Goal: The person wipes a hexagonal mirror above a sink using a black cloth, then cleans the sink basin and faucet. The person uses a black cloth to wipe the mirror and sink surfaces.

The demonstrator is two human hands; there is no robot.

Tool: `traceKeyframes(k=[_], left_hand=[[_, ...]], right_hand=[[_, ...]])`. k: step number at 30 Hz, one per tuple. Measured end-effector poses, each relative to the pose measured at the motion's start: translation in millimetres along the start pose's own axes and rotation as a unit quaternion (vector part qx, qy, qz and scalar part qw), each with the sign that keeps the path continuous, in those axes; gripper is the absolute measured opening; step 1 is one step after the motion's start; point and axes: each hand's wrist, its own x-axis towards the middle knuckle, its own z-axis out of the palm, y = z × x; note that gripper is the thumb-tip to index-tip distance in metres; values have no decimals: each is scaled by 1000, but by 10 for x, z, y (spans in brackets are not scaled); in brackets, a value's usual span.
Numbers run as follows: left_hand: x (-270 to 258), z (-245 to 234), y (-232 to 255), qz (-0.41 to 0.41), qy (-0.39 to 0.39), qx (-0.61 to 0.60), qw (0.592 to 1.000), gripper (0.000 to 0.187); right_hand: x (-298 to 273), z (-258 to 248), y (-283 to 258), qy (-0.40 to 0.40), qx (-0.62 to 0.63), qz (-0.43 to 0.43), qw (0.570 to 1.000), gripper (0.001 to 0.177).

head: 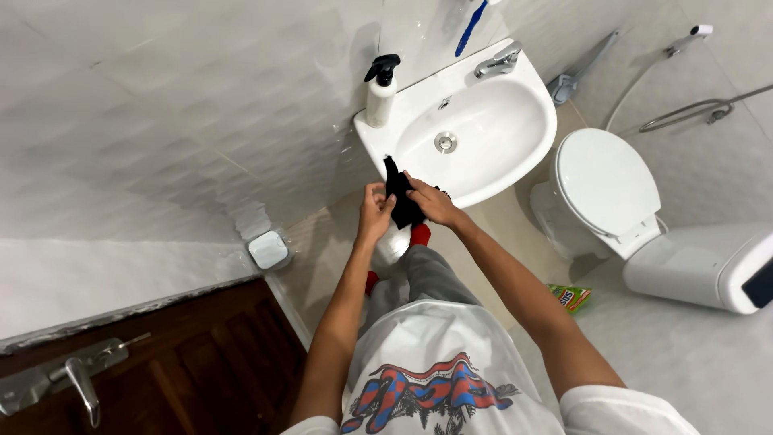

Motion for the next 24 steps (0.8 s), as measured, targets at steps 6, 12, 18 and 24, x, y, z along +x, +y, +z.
traceKeyframes(k=[6,12,18,24], left_hand=[[-69,-279,-269,-23,9,29,999,25],[-179,-476,-487,-63,76,3,995,24],[-126,-501,-341,-103,121,13,987,31],[-62,-328,-230,-73,121,6,990,28]], right_hand=[[-70,68,-97,51,-66,-24,996,59],[100,177,-388,48,-178,12,983,88],[695,387,-640,174,-61,67,980,93],[753,282,-948,223,-7,122,967,97]])
